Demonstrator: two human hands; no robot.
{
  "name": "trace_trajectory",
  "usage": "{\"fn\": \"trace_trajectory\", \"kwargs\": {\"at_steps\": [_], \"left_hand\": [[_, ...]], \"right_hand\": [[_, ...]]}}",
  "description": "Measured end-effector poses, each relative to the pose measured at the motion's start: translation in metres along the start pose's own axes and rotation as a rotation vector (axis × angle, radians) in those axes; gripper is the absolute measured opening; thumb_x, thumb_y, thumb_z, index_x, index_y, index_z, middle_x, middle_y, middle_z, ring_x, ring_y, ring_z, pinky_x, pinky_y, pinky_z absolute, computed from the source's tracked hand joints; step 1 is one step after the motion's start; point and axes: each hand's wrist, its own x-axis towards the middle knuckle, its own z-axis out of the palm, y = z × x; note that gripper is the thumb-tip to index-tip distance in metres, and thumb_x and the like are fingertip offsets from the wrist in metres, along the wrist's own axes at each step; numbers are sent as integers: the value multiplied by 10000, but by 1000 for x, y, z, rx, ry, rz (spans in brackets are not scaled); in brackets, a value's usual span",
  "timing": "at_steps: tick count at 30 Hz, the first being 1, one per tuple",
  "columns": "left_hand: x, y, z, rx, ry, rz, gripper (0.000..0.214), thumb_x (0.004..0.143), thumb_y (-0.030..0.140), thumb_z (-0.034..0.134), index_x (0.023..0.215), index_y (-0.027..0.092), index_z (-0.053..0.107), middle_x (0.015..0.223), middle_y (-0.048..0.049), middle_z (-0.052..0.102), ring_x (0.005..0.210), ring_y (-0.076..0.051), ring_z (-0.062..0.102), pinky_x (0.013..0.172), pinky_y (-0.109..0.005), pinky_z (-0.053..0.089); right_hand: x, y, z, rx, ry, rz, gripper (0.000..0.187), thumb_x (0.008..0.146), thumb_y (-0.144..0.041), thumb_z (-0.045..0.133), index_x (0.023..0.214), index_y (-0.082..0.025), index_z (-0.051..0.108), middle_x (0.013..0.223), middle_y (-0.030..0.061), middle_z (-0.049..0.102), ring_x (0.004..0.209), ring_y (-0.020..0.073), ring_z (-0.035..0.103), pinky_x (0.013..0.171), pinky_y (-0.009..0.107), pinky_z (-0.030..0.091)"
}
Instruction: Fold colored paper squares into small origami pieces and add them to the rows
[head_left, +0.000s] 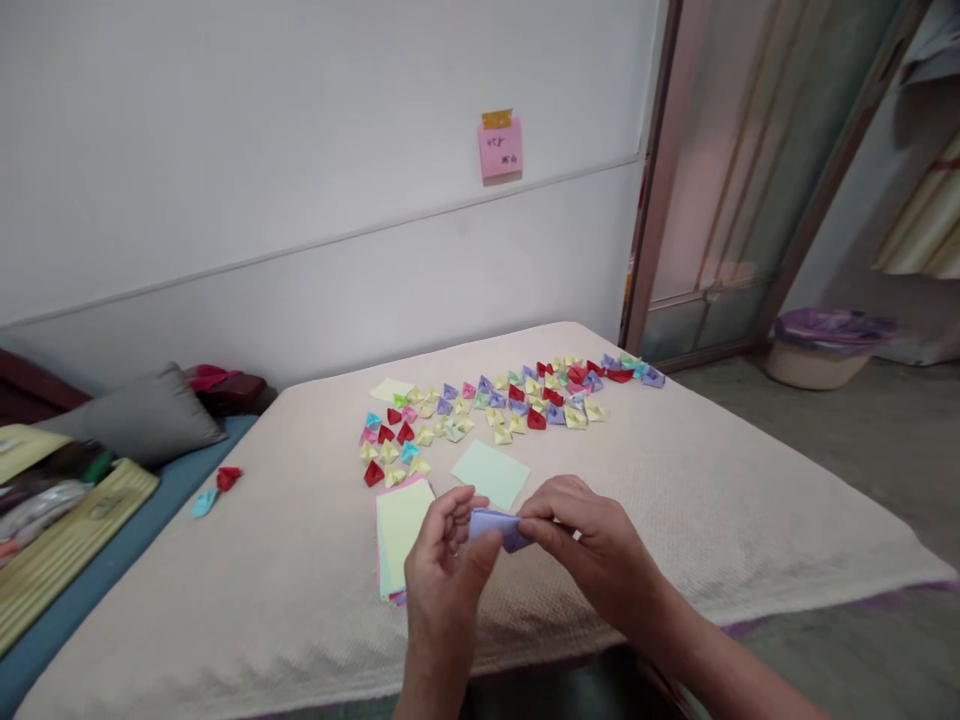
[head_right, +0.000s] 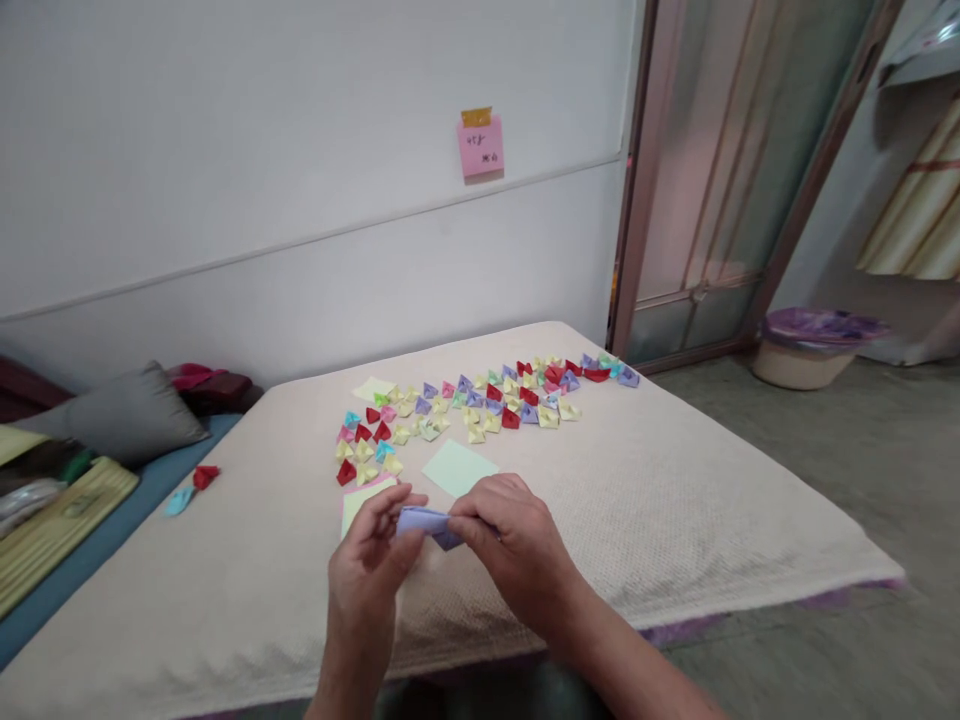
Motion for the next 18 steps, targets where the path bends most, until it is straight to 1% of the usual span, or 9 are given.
{"fn": "trace_trajectory", "kwargs": {"at_steps": [2,5,8,12,18], "left_hand": [[2,1,-7,92,63,64,241,770,346,657,952,190,637,1018,-75,659,935,-202,608,796,-280,462],[5,2,-15,312,79,210,127,820,321,599,835,202,643,1039,-59,636,1058,-213,555,899,-301,406],[7,2,-16,478,80,287,121,824,307,587,793,205,643,1020,-57,631,1033,-214,564,890,-308,405],[8,-2,-11,580,107,343,139,846,281,541,770,205,628,996,-60,636,983,-209,586,862,-320,430],[8,-9,-8,690,116,437,178,875,224,462,756,192,590,1121,-98,605,1096,-226,545,924,-366,425]], "right_hand": [[0,1,-1,-27,-3,-8,159,861,-198,583,722,-193,660,666,9,645,681,159,560,718,298,376],[0,2,-1,-100,-2,-53,163,871,-216,572,744,-188,670,663,15,645,672,161,559,718,304,364],[-1,4,0,-186,-1,-113,171,880,-222,558,760,-179,671,657,23,640,663,165,556,713,312,348],[-2,8,5,-292,16,-176,172,882,-202,542,763,-168,661,653,31,636,655,166,544,712,317,336],[-4,12,10,-397,20,-239,184,884,-175,516,753,-166,644,639,32,621,643,166,514,713,323,327]]}}
